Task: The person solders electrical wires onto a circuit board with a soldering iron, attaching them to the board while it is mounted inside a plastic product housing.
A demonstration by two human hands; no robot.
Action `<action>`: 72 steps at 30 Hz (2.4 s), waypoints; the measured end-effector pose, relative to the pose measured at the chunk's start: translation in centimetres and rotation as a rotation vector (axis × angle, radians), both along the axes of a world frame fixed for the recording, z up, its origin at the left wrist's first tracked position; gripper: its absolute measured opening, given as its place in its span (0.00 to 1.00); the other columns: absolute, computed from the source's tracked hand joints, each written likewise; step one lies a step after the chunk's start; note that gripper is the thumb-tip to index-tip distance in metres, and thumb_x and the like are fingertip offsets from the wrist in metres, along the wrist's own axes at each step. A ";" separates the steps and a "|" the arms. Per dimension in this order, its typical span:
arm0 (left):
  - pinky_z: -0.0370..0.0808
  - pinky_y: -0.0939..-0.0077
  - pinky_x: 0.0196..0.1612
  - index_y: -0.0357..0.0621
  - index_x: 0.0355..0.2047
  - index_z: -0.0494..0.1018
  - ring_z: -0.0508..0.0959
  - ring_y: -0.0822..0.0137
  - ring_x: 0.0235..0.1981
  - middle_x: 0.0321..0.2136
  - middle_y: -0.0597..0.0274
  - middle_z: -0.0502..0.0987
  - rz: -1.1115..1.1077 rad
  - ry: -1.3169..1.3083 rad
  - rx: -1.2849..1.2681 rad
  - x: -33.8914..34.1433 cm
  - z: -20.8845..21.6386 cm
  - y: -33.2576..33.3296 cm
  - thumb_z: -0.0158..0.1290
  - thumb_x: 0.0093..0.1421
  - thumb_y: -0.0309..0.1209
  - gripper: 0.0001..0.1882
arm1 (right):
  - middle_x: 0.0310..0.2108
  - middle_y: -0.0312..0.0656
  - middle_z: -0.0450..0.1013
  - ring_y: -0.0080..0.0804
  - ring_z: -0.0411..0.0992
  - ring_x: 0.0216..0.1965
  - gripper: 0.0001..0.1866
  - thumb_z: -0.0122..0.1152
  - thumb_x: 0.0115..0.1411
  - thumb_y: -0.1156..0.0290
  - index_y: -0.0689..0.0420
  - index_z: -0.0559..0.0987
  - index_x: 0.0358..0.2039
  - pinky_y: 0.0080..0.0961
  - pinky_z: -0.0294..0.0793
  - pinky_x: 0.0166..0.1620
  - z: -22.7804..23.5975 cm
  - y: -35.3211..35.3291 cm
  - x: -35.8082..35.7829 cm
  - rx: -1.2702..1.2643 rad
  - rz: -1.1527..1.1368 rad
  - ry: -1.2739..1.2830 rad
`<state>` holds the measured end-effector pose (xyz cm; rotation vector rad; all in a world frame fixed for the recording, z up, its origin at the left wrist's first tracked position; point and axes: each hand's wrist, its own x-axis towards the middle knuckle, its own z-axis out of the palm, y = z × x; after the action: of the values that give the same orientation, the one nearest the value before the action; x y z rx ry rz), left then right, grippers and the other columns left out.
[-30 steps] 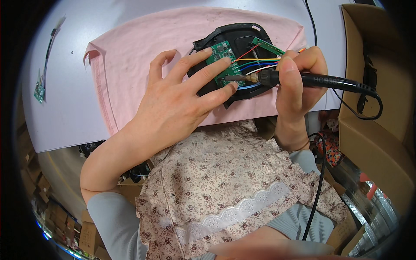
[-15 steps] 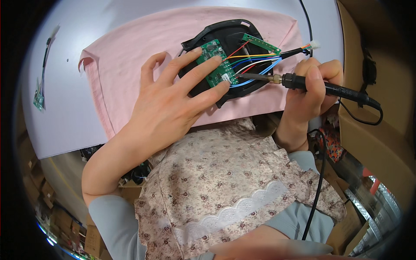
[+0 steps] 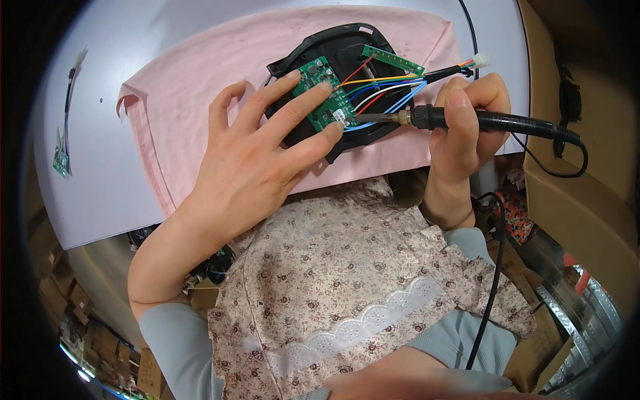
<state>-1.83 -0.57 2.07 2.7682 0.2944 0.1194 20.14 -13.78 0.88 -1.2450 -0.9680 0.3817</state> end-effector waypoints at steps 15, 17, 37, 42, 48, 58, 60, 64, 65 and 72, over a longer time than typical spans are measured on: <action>0.54 0.47 0.67 0.64 0.54 0.78 0.64 0.55 0.67 0.66 0.66 0.68 0.001 -0.008 -0.001 0.1 0.1 -0.1 0.64 0.54 0.36 0.24 | 0.17 0.29 0.61 0.12 0.54 0.19 0.15 0.60 0.64 0.75 0.57 0.64 0.25 0.17 0.52 0.23 -0.3 0.1 0.2 -0.005 -0.014 -0.041; 0.54 0.47 0.67 0.64 0.54 0.78 0.64 0.55 0.67 0.66 0.66 0.68 0.002 -0.009 -0.005 0.1 0.1 -0.1 0.64 0.54 0.36 0.24 | 0.17 0.30 0.61 0.12 0.54 0.19 0.15 0.60 0.64 0.75 0.57 0.64 0.25 0.17 0.52 0.22 -0.2 0.2 0.1 -0.004 -0.019 -0.045; 0.54 0.47 0.67 0.63 0.53 0.78 0.65 0.55 0.67 0.66 0.66 0.68 0.003 -0.016 -0.001 0.1 0.1 -0.2 0.65 0.53 0.37 0.25 | 0.17 0.31 0.63 0.13 0.55 0.19 0.14 0.59 0.64 0.75 0.57 0.64 0.25 0.17 0.53 0.23 -0.3 0.0 0.2 0.002 0.010 -0.058; 0.55 0.47 0.67 0.63 0.53 0.78 0.65 0.55 0.67 0.66 0.66 0.68 0.005 -0.018 0.004 0.2 0.2 -0.2 0.65 0.53 0.36 0.24 | 0.18 0.32 0.63 0.14 0.57 0.19 0.11 0.59 0.63 0.78 0.58 0.65 0.27 0.18 0.56 0.23 -0.5 -0.3 0.7 0.011 0.037 -0.099; 0.55 0.46 0.67 0.63 0.53 0.78 0.65 0.56 0.67 0.66 0.65 0.68 -0.011 -0.029 0.005 0.2 0.2 0.0 0.64 0.54 0.36 0.24 | 0.26 0.45 0.73 0.18 0.62 0.16 0.27 0.57 0.70 0.50 0.66 0.68 0.49 0.13 0.62 0.20 1.7 -1.6 1.4 0.231 -0.293 -0.185; 0.56 0.38 0.65 0.63 0.61 0.70 0.68 0.54 0.65 0.62 0.62 0.72 -0.018 0.017 0.059 0.6 1.6 0.0 0.59 0.61 0.40 0.27 | 0.47 0.55 0.80 0.22 0.77 0.27 0.19 0.52 0.74 0.55 0.60 0.67 0.49 0.19 0.77 0.31 -1.8 -3.3 3.2 -0.133 -0.435 -0.400; 0.56 0.36 0.65 0.61 0.62 0.69 0.70 0.53 0.64 0.61 0.61 0.74 -0.002 0.006 0.069 0.8 1.6 -0.2 0.57 0.63 0.41 0.27 | 0.52 0.60 0.76 0.31 0.80 0.32 0.20 0.48 0.75 0.53 0.58 0.63 0.49 0.24 0.80 0.35 -2.5 -1.4 3.2 -0.044 -0.400 -0.385; 0.54 0.38 0.68 0.52 0.65 0.65 0.72 0.52 0.62 0.57 0.55 0.77 0.119 0.026 -0.119 1.5 2.1 -0.2 0.54 0.65 0.41 0.29 | 0.66 0.68 0.59 0.56 0.81 0.46 0.18 0.43 0.75 0.51 0.51 0.56 0.51 0.42 0.85 0.49 -1.1 0.7 2.0 0.173 -0.293 -0.325; 0.54 0.38 0.68 0.52 0.65 0.65 0.72 0.52 0.62 0.57 0.55 0.77 0.122 0.022 -0.110 1.5 2.2 -0.3 0.54 0.65 0.41 0.29 | 0.68 0.69 0.56 0.59 0.80 0.47 0.18 0.44 0.75 0.51 0.49 0.56 0.51 0.43 0.85 0.50 -0.7 1.3 1.6 0.288 -0.302 -0.324; 0.54 0.36 0.67 0.49 0.64 0.65 0.69 0.53 0.66 0.58 0.56 0.76 0.121 -0.004 -0.016 0.9 0.8 -1.1 0.55 0.66 0.47 0.31 | 0.72 0.55 0.52 0.55 0.61 0.68 0.15 0.53 0.73 0.65 0.45 0.57 0.51 0.63 0.76 0.57 -0.4 1.5 2.5 0.346 -0.276 0.121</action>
<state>-0.89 -1.63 2.84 2.7334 0.4599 0.1526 22.60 -12.28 0.44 -1.0085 -0.7106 0.0658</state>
